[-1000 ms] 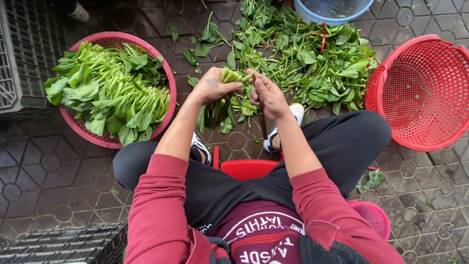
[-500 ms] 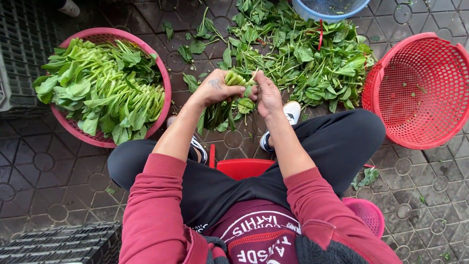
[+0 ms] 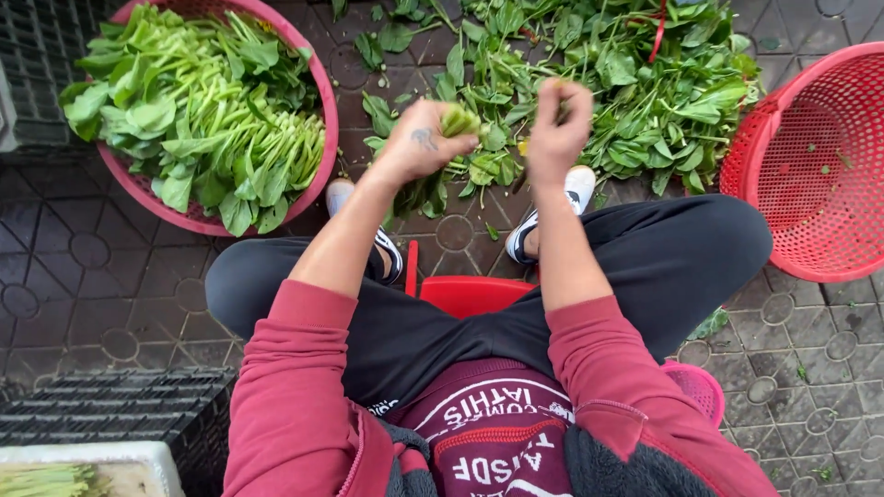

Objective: Trimming the stems of leafy green vegetables by hand and with a knife, then sorting them into a basket.

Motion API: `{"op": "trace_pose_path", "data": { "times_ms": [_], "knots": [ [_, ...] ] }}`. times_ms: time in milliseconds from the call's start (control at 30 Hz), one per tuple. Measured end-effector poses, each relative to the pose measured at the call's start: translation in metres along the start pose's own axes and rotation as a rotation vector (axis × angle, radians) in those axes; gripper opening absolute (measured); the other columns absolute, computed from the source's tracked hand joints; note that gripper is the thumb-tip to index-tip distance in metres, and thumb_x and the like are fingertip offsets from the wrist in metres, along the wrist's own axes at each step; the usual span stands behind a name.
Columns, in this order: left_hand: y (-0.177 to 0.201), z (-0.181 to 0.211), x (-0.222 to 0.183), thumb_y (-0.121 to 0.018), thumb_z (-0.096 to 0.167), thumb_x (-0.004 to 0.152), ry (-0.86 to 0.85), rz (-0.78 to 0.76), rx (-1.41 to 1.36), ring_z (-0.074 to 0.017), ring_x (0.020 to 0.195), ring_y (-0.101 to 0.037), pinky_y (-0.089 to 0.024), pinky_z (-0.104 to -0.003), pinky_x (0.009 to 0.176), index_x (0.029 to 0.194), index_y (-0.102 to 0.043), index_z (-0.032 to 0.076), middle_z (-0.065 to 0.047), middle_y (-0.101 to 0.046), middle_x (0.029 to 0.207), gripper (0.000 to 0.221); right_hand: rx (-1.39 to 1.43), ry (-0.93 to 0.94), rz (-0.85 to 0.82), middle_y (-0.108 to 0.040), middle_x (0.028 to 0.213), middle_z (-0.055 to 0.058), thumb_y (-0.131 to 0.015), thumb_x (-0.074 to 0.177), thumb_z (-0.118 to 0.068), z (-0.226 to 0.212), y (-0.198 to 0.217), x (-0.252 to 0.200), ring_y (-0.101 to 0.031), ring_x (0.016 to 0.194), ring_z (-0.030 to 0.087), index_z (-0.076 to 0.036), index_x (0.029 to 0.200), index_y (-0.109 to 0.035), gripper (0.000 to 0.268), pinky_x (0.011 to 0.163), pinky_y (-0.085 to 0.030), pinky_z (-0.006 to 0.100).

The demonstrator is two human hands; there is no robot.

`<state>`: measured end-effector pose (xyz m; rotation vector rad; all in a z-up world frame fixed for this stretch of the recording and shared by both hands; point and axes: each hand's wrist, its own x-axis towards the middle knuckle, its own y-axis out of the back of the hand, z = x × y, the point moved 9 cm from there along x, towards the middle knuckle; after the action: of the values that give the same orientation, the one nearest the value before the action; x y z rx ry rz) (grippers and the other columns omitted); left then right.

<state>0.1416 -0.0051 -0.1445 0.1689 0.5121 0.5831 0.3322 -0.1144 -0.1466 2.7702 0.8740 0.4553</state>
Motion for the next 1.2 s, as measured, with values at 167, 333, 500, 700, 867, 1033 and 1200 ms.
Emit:
{"op": "trace_pose_path", "data": {
  "times_ms": [167, 333, 500, 700, 867, 1033, 1200],
  "knots": [
    [0.099, 0.059, -0.058, -0.081, 0.013, 0.104, -0.172, 0.199, -0.327, -0.0108, 0.096, -0.077, -0.067, -0.02, 0.084, 0.127, -0.078, 0.007, -0.007, -0.084, 0.118, 0.023, -0.391, -0.253, -0.403, -0.074, 0.137, 0.009, -0.081, 0.108, -0.021, 0.142, -0.052, -0.008, -0.069, 0.12, 0.021, -0.021, 0.156, -0.041, 0.063, 0.097, -0.056, 0.035],
    [0.164, 0.079, -0.112, -0.075, 0.017, 0.116, -0.458, 0.366, -0.585, -0.0127, 0.102, -0.07, -0.063, -0.025, 0.088, 0.126, -0.075, 0.008, -0.007, -0.078, 0.122, 0.014, -0.831, -0.352, -0.951, -0.078, 0.125, 0.009, -0.068, 0.099, -0.002, 0.266, -0.13, -0.131, -0.074, 0.11, 0.034, -0.021, 0.119, -0.079, 0.03, 0.081, -0.063, 0.054],
    [0.184, 0.091, -0.131, -0.071, 0.039, 0.116, -0.521, 0.499, -0.513, -0.0314, 0.144, -0.07, -0.049, -0.048, 0.14, 0.123, -0.067, 0.011, -0.023, -0.07, 0.147, 0.029, -0.934, -0.14, -0.968, -0.051, 0.119, 0.019, -0.058, 0.096, 0.003, 0.31, -0.161, -0.176, -0.058, 0.068, 0.049, -0.009, 0.114, -0.063, 0.021, 0.061, -0.047, 0.059],
    [0.175, 0.094, -0.112, -0.065, 0.014, 0.122, -0.6, 0.42, -0.602, -0.0288, 0.112, -0.079, -0.07, -0.043, 0.111, 0.131, -0.061, 0.003, -0.016, -0.074, 0.116, 0.014, -0.524, -0.372, -0.995, -0.078, 0.129, 0.006, -0.067, 0.111, -0.028, 0.212, -0.135, -0.091, -0.073, 0.098, 0.02, -0.014, 0.136, -0.074, 0.029, 0.088, -0.061, 0.041],
    [0.127, 0.072, -0.045, -0.087, 0.009, 0.104, -0.509, 0.353, -0.234, -0.0172, 0.098, -0.077, -0.065, -0.03, 0.087, 0.12, -0.079, 0.0, -0.008, -0.081, 0.112, 0.02, -0.284, -0.29, -0.944, -0.073, 0.122, 0.004, -0.068, 0.112, -0.017, 0.076, -0.089, -0.026, -0.055, 0.079, 0.009, -0.013, 0.135, -0.069, 0.023, 0.069, -0.049, 0.024],
    [0.043, 0.054, 0.006, -0.09, 0.017, 0.093, -0.267, 0.216, 0.345, -0.0205, 0.093, -0.083, -0.07, -0.04, 0.078, 0.108, -0.087, 0.02, -0.003, -0.087, 0.103, 0.015, -0.059, -0.04, -0.806, -0.067, 0.102, -0.001, -0.081, 0.112, -0.019, -0.017, -0.041, -0.008, -0.053, 0.077, 0.01, -0.012, 0.116, -0.07, 0.014, 0.071, -0.045, 0.029],
    [0.006, 0.04, 0.017, -0.092, 0.03, 0.093, -0.115, -0.064, 0.213, -0.0155, 0.073, -0.062, -0.048, -0.039, 0.064, 0.09, -0.075, 0.016, 0.002, -0.073, 0.077, 0.023, 0.256, -0.164, -0.703, -0.075, 0.092, 0.002, -0.078, 0.111, -0.018, -0.033, -0.023, -0.016, -0.055, 0.061, 0.006, -0.012, 0.118, -0.071, 0.011, 0.055, -0.044, 0.023]
  ]
}}
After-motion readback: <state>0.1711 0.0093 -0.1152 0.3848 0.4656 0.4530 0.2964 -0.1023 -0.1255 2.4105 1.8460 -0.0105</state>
